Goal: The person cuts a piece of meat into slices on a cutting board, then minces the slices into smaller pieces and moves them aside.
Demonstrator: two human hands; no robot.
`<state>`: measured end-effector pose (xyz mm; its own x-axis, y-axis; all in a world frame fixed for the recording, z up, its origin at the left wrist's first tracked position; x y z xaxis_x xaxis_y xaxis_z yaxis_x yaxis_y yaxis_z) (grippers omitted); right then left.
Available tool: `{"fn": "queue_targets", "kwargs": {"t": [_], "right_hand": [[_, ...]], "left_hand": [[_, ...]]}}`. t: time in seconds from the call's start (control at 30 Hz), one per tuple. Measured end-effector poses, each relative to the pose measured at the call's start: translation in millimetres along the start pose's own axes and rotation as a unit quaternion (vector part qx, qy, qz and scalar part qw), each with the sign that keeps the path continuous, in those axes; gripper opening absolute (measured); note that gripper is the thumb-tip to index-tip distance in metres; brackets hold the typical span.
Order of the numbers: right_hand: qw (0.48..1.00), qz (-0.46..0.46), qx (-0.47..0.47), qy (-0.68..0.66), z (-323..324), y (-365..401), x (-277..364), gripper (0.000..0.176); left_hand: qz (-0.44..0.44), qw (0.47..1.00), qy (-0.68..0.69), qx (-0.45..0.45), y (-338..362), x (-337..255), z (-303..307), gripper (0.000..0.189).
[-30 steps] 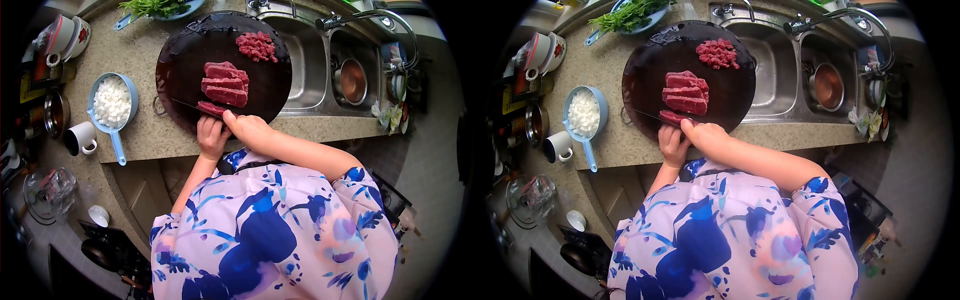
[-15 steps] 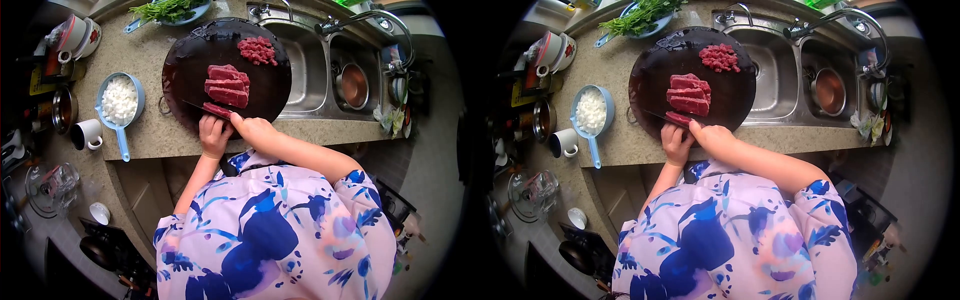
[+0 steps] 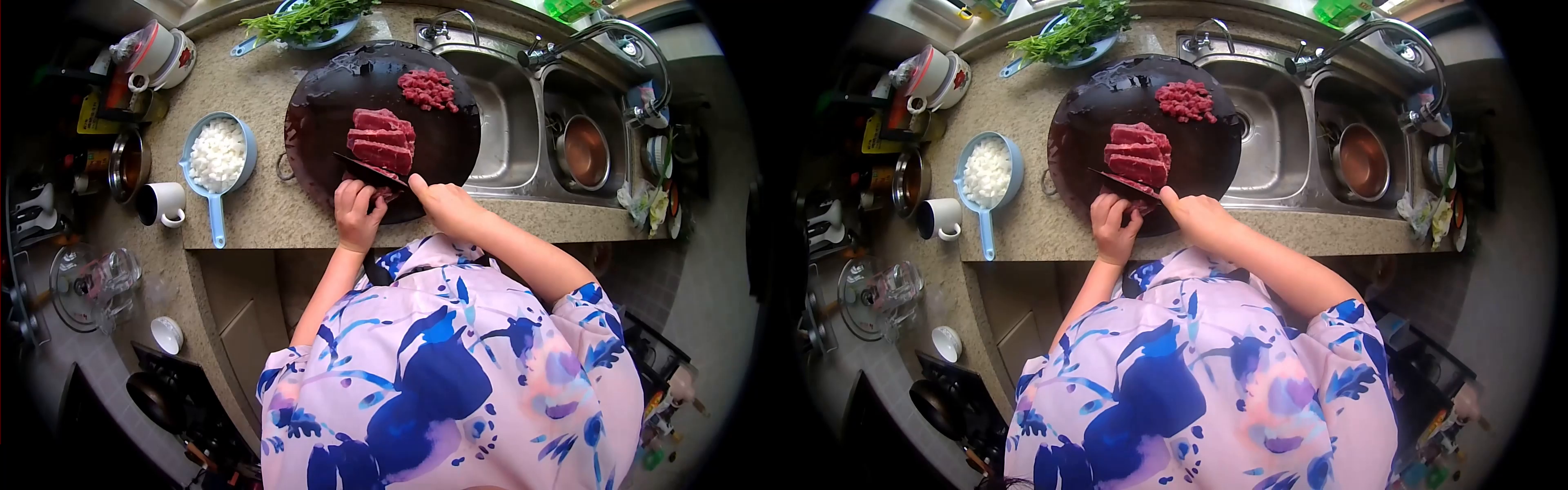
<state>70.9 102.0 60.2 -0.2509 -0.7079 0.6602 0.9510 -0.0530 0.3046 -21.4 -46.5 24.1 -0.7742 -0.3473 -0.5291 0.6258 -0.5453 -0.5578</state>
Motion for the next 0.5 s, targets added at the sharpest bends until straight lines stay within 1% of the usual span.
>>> {"fn": "queue_targets", "kwargs": {"t": [0.07, 0.17, 0.2, 0.27, 0.3, 0.37, 0.43, 0.5], "right_hand": [[1.000, -0.008, -0.002, -0.009, 1, 1, -2, 0.036], [0.998, -0.040, -0.047, 0.022, 8, 3, -7, 0.037], [0.998, -0.040, -0.048, 0.022, 11, 3, -8, 0.037], [0.994, -0.036, -0.099, -0.003, 24, 3, -11, 0.034], [0.994, -0.036, -0.100, -0.003, 26, 6, -12, 0.034], [0.998, -0.027, -0.047, 0.008, 20, 14, -10, 0.032], [0.999, -0.036, -0.029, 0.023, 16, 24, -4, 0.029], [0.996, -0.074, 0.038, 0.028, 6, 31, -5, 0.027]], "left_hand": [[0.000, 1.000, 0.010, 0.002, 1, 0, 0, 0.027], [0.003, 1.000, 0.004, 0.004, 0, -1, 2, 0.027], [0.003, 1.000, 0.005, 0.004, 1, -1, 1, 0.027], [0.003, 1.000, 0.004, 0.001, 1, -1, 0, 0.027], [0.001, 1.000, 0.004, 0.001, 0, -1, 0, 0.027], [0.006, 1.000, 0.007, 0.006, 0, -1, 0, 0.027], [0.007, 1.000, 0.006, 0.008, -1, -1, 1, 0.027], [0.008, 1.000, 0.005, 0.013, 0, -1, 1, 0.028]]}}
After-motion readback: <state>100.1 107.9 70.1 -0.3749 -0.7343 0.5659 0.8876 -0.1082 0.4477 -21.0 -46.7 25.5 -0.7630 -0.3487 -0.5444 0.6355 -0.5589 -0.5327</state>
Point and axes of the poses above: each hand's wrist, its own y-axis away from the middle knuckle, its own z-axis out of the back of the hand, x = y × z, the point moved 6 cm from there along -y, towards the middle knuckle, and after that the axes turned 9 degrees about -y, right-handed, at the moved point
